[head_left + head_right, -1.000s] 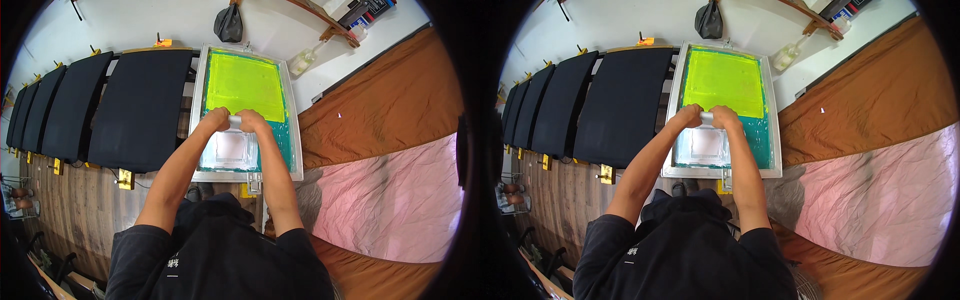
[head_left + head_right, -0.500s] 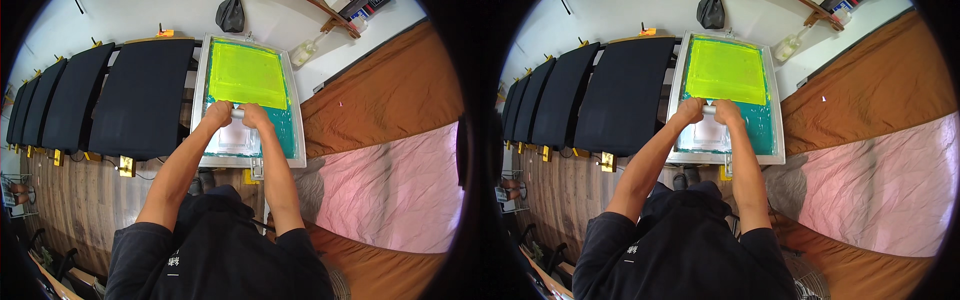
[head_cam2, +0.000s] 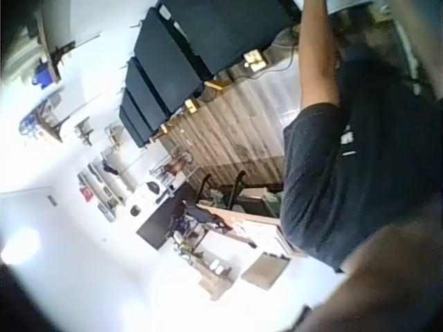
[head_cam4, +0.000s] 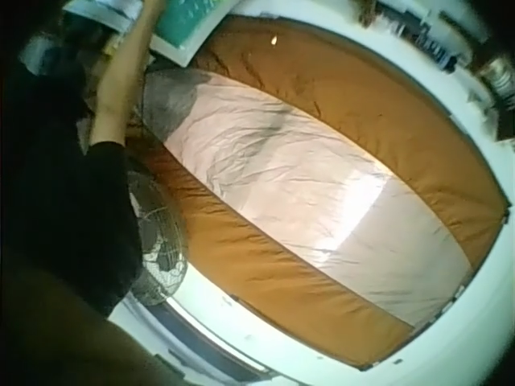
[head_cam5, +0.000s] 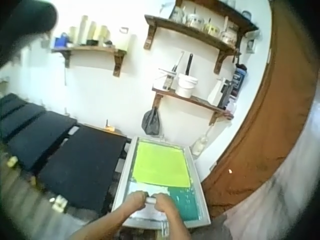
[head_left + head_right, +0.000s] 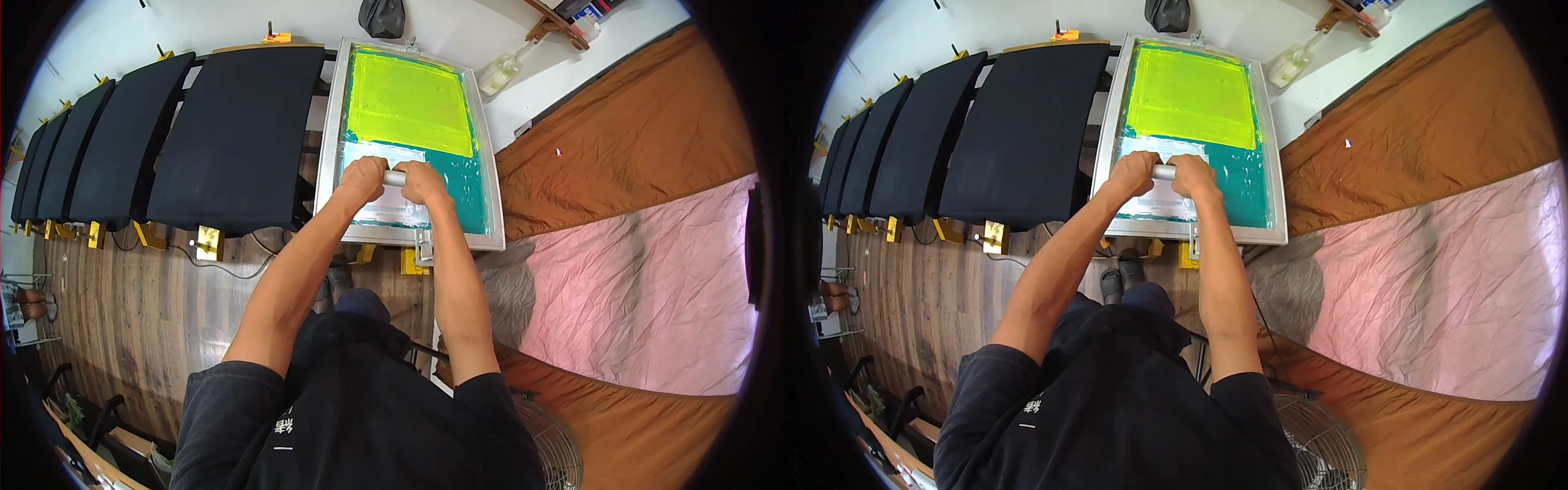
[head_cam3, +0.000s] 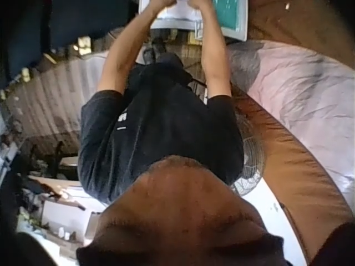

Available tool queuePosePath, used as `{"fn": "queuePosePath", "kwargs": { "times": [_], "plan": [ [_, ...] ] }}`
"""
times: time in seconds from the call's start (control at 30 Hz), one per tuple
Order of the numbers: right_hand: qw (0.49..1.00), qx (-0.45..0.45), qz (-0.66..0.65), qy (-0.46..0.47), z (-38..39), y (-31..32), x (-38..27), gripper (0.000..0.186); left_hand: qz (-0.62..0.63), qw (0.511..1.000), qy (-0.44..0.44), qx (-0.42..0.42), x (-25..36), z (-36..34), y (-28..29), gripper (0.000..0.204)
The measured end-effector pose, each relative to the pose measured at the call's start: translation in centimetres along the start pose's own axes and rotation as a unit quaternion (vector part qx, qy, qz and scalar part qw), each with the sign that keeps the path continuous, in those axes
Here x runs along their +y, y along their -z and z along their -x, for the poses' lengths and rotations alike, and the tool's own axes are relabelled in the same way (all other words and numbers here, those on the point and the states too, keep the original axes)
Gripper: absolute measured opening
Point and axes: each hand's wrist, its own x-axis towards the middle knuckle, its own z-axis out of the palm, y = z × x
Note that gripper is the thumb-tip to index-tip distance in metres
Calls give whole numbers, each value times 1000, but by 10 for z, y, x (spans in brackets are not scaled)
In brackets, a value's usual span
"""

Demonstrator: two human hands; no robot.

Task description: Squeegeeing white ink through a screen onto a black t-shirt at a screen printing station.

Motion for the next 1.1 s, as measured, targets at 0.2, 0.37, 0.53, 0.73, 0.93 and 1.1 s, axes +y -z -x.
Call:
{"fn": "queuePosePath", "kwargs": {
  "times": [0.2,0.37,0.53,0.73,0.93,1.1],
  "plan": [
    [1000,-7,-8,-2,28,-25,10,50,-1,1000,4,-19,10,33,-15,29],
    [1000,-5,-2,7,44,-31,10,48,-12,1000,-5,-13,14,51,-17,27],
    [999,-25,27,7,47,-39,16,45,-28,999,-20,-13,15,56,-24,26],
    [999,-38,15,-9,62,-42,12,44,-41,999,-32,-14,15,69,-29,25],
    [1000,7,-4,11,80,-29,3,46,-43,998,-35,-25,23,73,-14,27],
    [976,193,-53,90,122,-20,20,66,-21,994,-100,49,25,73,-18,24]
  ]
}}
